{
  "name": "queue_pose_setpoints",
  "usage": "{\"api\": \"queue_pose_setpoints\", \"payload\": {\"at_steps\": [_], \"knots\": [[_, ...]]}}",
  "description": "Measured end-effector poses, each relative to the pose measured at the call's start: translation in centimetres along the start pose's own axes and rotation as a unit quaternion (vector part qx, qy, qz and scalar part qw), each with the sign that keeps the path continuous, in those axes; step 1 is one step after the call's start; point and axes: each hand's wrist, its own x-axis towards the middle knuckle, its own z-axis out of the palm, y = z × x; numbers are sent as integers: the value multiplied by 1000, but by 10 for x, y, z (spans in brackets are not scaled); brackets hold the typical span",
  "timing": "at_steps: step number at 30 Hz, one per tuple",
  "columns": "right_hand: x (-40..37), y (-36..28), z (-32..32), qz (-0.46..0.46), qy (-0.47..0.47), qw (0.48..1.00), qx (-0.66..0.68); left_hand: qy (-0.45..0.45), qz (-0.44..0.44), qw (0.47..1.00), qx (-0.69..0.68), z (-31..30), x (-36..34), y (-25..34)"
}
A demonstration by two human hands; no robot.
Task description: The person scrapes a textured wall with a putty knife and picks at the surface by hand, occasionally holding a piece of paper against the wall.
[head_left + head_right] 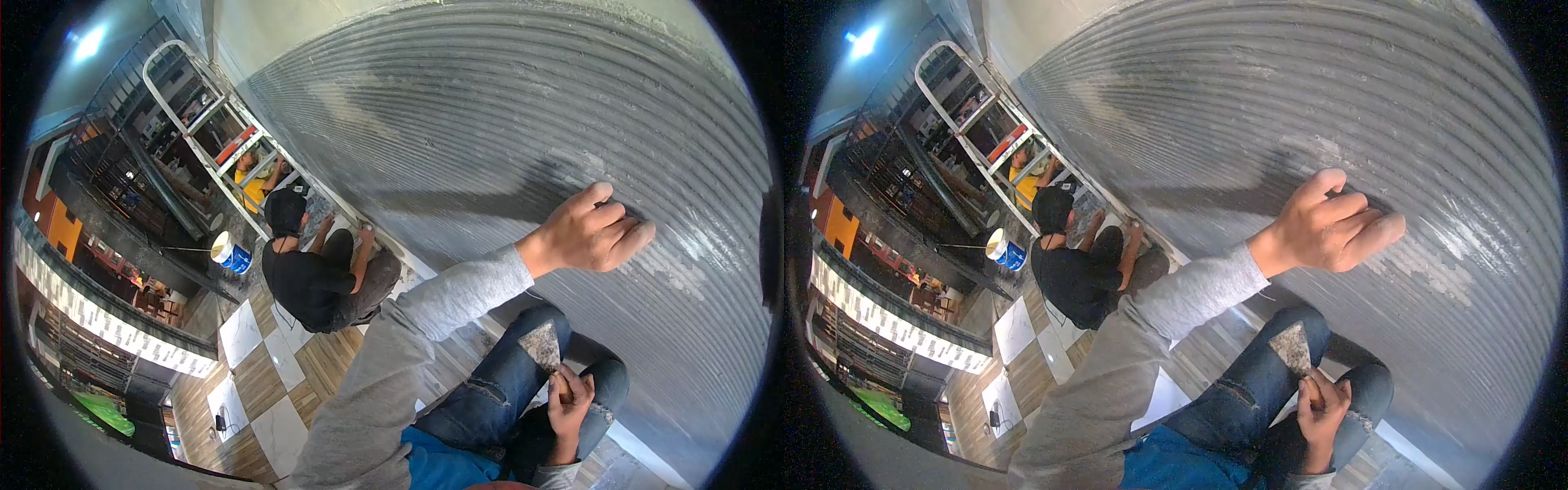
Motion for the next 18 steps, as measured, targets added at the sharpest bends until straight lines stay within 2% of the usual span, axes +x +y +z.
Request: {"api": "queue_pose_setpoints", "payload": {"at_steps": [8,11,14,18], "knots": [[1,-2,1,-5,15,1000,12,1,-26,998,-55,4,-2,0],[2,-3,0,-25,17,1000,-4,-15,-2,1000,-11,3,-1,-4],[6,-9,-8,-11,-19,1000,-10,-23,-41,997,-62,-3,3,-3],[8,-11,-8,-29,-10,999,18,-38,-70,992,-99,-13,4,-6]]}}
